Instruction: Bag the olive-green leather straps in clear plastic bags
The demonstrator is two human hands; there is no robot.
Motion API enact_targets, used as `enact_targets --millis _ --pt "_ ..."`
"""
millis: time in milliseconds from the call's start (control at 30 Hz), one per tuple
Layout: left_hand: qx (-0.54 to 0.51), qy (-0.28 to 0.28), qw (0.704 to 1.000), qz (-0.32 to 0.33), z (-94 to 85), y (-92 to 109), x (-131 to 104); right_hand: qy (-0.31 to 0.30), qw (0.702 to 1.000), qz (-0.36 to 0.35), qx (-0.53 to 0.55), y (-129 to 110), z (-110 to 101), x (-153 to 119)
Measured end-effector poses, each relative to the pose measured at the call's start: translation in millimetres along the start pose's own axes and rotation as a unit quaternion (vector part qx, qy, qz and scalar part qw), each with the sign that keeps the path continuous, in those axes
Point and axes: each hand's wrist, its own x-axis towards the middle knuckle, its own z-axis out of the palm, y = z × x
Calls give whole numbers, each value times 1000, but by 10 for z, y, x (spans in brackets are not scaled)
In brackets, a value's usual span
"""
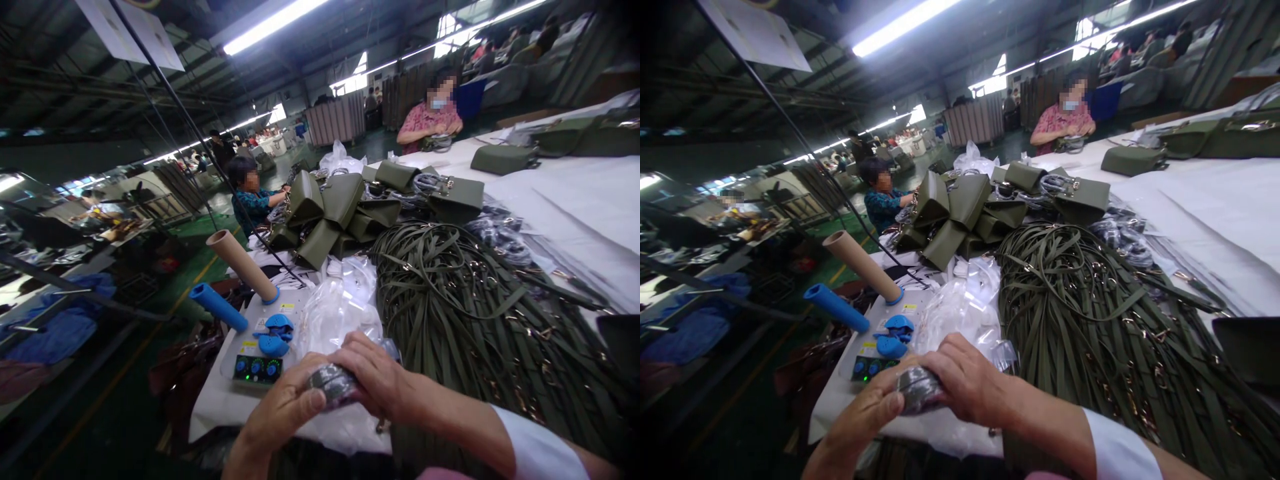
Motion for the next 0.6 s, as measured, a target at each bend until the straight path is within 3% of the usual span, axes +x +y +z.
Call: enact_targets --millis 100,167,333,433,600 --pt "83 -70 993 -43 17 -1 44 -148 983 -52 -91 34 -127 -9" --pt "75 -61 994 -44 112 -70 73 -202 969 -64 -123 45 -203 -6" --pt "65 10 996 58 350 -254 78 -202 968 -83 -123 71 -330 -16" --pt "107 11 988 110 391 -313 66 -191 976 -85 -57 84 -342 -60" --pt "54 -19 996 65 388 -422 84 -317 946 -21 -63 108 -301 -67"
